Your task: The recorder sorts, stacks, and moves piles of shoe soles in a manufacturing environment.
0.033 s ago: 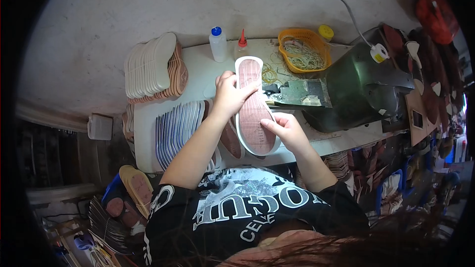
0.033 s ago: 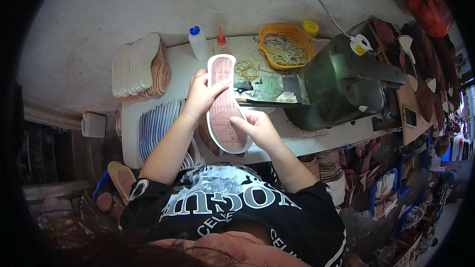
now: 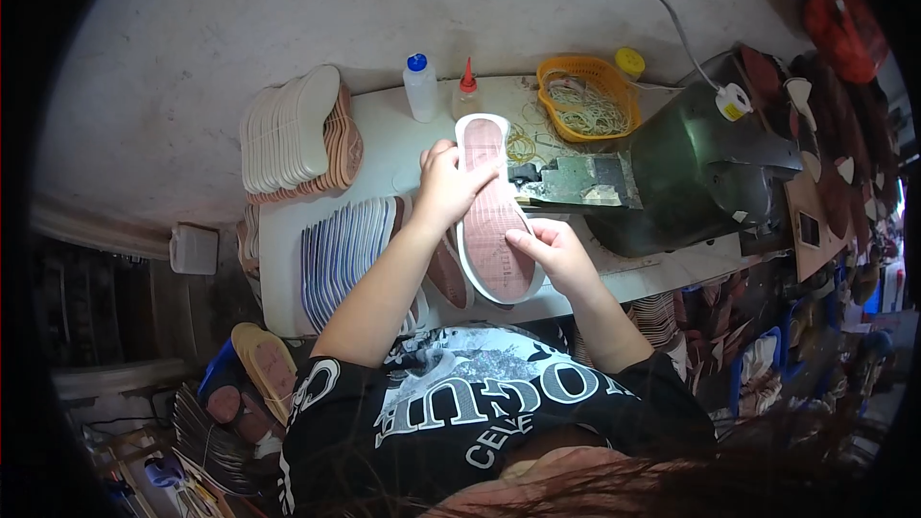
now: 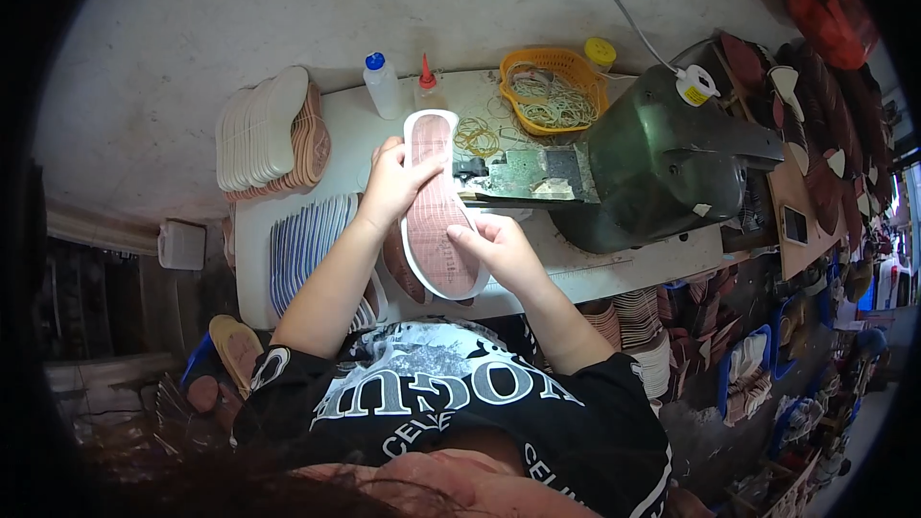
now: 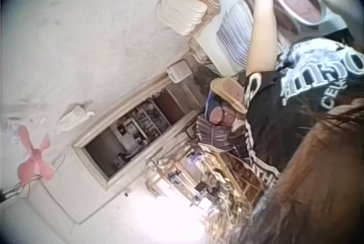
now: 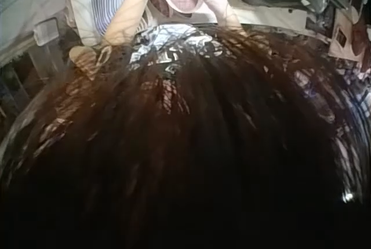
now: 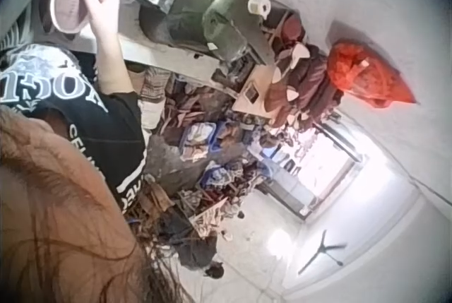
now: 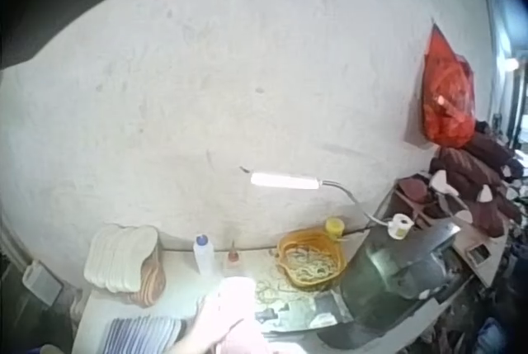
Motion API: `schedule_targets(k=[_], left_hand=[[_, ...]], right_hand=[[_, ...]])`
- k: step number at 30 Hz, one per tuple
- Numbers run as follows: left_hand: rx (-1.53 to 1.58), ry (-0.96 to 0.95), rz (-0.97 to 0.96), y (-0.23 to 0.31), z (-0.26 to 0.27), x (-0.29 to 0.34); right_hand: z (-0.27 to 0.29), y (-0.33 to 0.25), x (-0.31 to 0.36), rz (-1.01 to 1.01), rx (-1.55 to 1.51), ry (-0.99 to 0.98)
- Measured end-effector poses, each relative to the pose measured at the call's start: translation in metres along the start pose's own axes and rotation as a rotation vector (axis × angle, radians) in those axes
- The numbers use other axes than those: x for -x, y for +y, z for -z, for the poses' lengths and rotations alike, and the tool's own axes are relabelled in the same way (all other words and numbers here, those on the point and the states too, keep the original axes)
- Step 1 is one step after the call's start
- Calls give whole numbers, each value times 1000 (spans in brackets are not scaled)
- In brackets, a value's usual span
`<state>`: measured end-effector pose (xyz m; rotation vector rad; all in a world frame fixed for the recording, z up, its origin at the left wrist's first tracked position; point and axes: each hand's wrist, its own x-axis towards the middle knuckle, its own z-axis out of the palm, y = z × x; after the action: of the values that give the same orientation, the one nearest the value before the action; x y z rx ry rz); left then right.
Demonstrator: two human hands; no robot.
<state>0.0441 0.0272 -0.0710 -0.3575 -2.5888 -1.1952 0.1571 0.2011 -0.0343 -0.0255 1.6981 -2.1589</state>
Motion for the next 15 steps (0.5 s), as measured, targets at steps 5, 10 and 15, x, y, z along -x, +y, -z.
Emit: schedule_targets(k=[5, 10, 15], left_hand=[[322, -101, 198, 6, -5, -8], [214, -126, 212, 10, -9, -25], [151, -108, 138, 2, -10, -33]], right_hand=[[5, 8, -5, 33, -139, 42], [2, 17, -3, 42, -219, 114], [-15, 25, 16, -278, -257, 69]])
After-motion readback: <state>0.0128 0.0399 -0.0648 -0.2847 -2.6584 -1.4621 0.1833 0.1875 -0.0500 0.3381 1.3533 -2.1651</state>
